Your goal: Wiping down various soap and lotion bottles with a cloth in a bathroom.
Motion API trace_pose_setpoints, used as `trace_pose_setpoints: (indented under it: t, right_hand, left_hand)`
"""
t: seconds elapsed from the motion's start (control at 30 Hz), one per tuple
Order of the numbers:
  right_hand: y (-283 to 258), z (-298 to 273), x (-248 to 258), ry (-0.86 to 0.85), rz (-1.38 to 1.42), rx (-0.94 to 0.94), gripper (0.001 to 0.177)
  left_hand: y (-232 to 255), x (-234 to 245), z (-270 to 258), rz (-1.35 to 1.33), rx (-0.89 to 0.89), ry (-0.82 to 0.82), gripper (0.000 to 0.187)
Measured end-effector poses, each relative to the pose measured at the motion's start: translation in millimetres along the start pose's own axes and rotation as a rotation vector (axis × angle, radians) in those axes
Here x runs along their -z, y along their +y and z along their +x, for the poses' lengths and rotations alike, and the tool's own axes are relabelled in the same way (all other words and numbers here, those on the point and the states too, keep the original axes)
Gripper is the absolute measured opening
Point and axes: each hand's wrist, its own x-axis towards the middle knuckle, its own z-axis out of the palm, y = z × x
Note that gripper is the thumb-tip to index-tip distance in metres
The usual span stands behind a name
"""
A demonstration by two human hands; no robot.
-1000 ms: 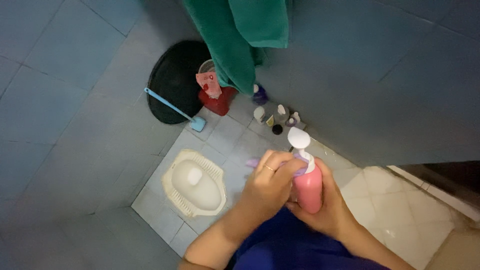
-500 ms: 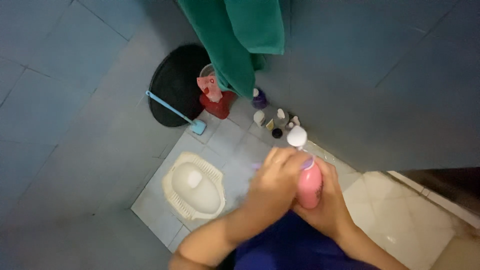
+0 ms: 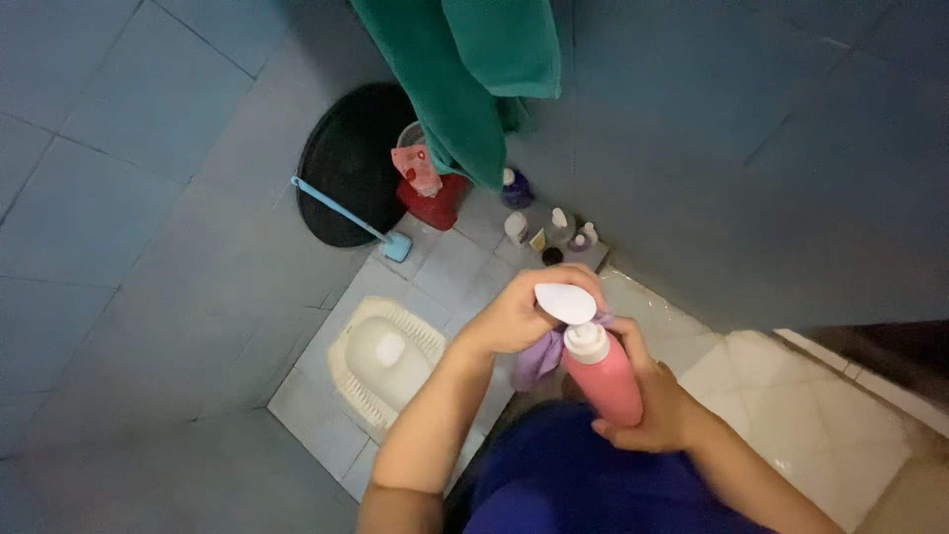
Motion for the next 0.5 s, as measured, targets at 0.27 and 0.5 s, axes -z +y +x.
trace_pose_setpoints:
  t: [0.27, 0.5]
  right_hand:
    - [42, -11, -11, -0.145, -0.255, -0.176, 0.133]
    - [46, -19, -15, -0.145, -0.25, -0.105, 0.128]
  left_hand:
    - [37, 9, 15, 0.094, -0.073, -0.369, 0.016]
    - [42, 7, 9, 0.236, -0.074, -0.383, 0.021]
